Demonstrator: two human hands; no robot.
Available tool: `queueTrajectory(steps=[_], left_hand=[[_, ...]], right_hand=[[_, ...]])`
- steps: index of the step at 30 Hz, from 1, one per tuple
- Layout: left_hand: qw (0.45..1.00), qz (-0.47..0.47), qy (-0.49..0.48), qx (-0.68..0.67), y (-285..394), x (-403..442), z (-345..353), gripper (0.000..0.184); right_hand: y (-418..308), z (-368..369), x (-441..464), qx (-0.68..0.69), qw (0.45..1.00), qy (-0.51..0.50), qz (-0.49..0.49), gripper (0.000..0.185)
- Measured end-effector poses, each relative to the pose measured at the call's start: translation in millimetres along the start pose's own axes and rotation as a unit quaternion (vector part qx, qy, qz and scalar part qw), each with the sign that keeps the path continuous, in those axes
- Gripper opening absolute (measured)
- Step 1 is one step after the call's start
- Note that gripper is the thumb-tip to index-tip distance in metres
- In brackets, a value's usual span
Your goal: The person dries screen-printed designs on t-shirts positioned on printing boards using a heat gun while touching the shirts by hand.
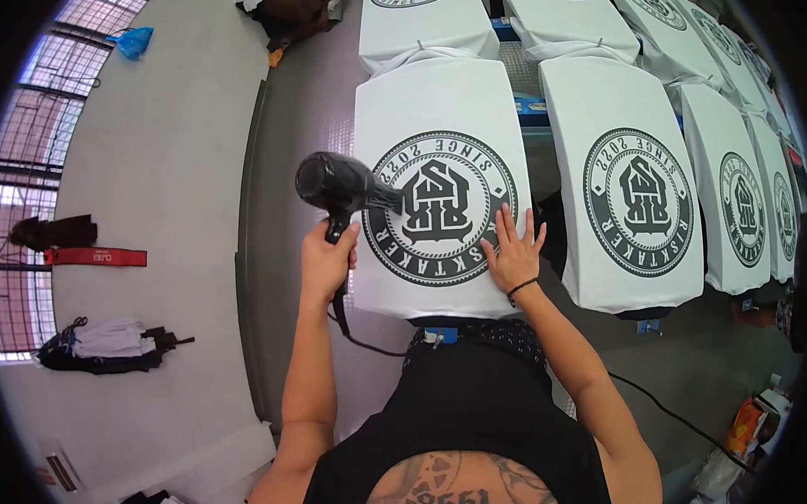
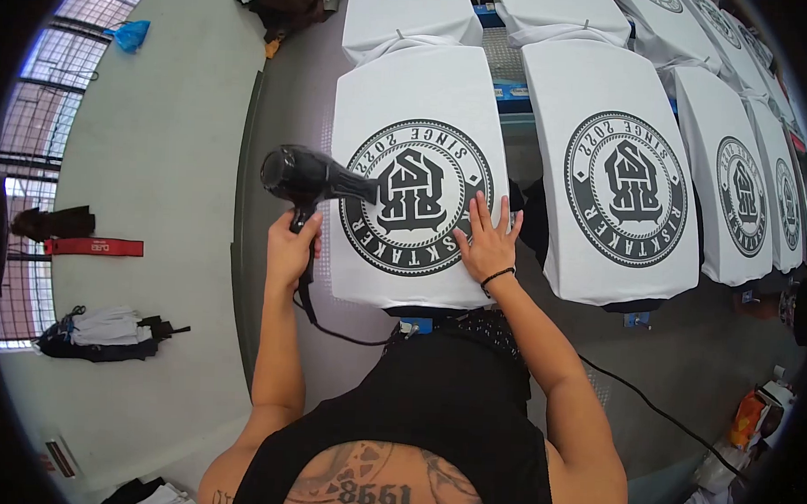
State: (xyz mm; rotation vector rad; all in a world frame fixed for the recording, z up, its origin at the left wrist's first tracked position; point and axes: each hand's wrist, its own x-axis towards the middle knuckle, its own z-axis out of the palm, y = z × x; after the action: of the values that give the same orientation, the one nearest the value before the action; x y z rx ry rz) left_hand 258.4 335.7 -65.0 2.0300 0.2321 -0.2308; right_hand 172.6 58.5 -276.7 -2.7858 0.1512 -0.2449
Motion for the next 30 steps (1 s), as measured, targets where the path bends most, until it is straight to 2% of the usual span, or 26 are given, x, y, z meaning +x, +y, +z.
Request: queueTrajectory(steps=[5, 8, 13, 19, 25, 27, 29, 30], left_hand=[[1.0, 0.018, -0.017, -0.018, 11, 39, 19, 0.024], [0.996, 0.007, -0.064, -0.054, 18, 54, 37, 0.025], [0.994, 0.02, -0.105, -0.031, 28, 49, 63, 0.027], [0.987, -0.018, -0.157, -0.024, 31, 6, 61, 0.025], [0.994, -0.037, -0.102, -0.03, 14, -41, 33, 0.023], [0.99, -0.072, -0.11, -0.041, 4, -49, 14, 0.024], [0.995, -0.066, -0.069, -0.028, -3, -60, 5, 0.024], [0.998, -0.051, -0.024, 0.021, -7, -63, 0, 0.024]], right_hand=[[1, 2, -1, -0.005, 1.0, 0.003, 0.001, 0.068], [1, 2, 0, 0.0, 1.0, 0.015, 0.004, 0.067], [1, 2, 1, 0.003, 1.0, 0.012, 0.005, 0.066], [3, 3, 1, 0.026, 0.998, 0.044, 0.036, 0.066], [4, 4, 0, 0.034, 0.997, 0.064, 0.018, 0.065], [6, 5, 0, 0.027, 0.999, 0.042, 0.0, 0.065], [5, 3, 5, 0.034, 0.999, 0.03, -0.024, 0.066], [5, 3, 7, 0.022, 0.999, 0.024, -0.024, 0.067]])
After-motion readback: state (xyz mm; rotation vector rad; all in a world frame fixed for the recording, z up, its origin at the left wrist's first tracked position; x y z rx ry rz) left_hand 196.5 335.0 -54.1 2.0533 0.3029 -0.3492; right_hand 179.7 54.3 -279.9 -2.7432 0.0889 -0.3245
